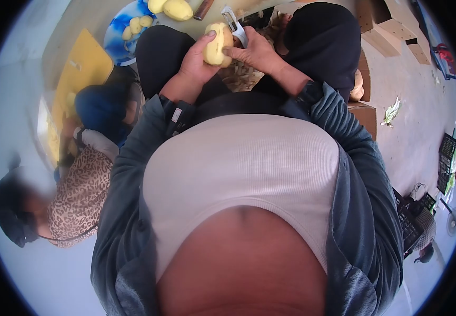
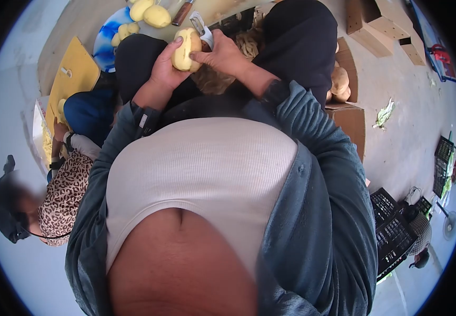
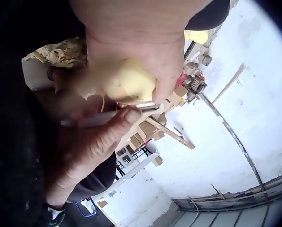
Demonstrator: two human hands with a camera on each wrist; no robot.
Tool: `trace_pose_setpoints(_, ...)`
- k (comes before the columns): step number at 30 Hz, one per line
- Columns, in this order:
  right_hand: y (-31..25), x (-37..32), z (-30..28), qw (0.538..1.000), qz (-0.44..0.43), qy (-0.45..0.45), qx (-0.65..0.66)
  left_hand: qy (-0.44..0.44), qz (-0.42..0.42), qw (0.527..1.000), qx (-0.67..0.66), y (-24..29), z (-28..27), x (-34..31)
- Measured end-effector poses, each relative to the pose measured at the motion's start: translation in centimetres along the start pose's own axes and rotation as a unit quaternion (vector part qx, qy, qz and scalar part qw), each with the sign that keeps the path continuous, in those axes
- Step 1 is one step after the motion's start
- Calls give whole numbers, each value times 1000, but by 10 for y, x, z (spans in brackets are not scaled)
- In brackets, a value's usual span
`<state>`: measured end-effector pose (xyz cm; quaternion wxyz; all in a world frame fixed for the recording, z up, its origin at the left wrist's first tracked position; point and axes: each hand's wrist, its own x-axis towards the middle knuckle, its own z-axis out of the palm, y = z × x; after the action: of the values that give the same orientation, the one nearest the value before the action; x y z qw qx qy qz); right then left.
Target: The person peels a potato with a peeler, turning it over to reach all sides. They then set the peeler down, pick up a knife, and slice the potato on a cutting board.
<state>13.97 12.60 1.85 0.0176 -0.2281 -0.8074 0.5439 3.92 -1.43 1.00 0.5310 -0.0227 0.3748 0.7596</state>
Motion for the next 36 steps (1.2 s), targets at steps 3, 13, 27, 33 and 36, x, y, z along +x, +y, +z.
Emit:
trace_pose_setpoints(3,1,-3,-7,997,-27,37,-63,60,-10,998,-28,3,6,-6)
trace_pose_setpoints(13,-5,-8,-10,970,-185,85,-130,-6,-29,999,-41,6,-1,-3)
trace_pose_setpoints(27,-1,-19,-6,967,-229,-60,-90,99,-15,994,-44,4,3,-4)
trace_pose_setpoints(33,-3,-24,-8,955,-212,-155,-137,41,-7,989,-139,7,-8,5)
trace_pose_setpoints(36,-2,-23,-10,954,-221,-177,-101,-95,-38,978,-180,11,-23,8)
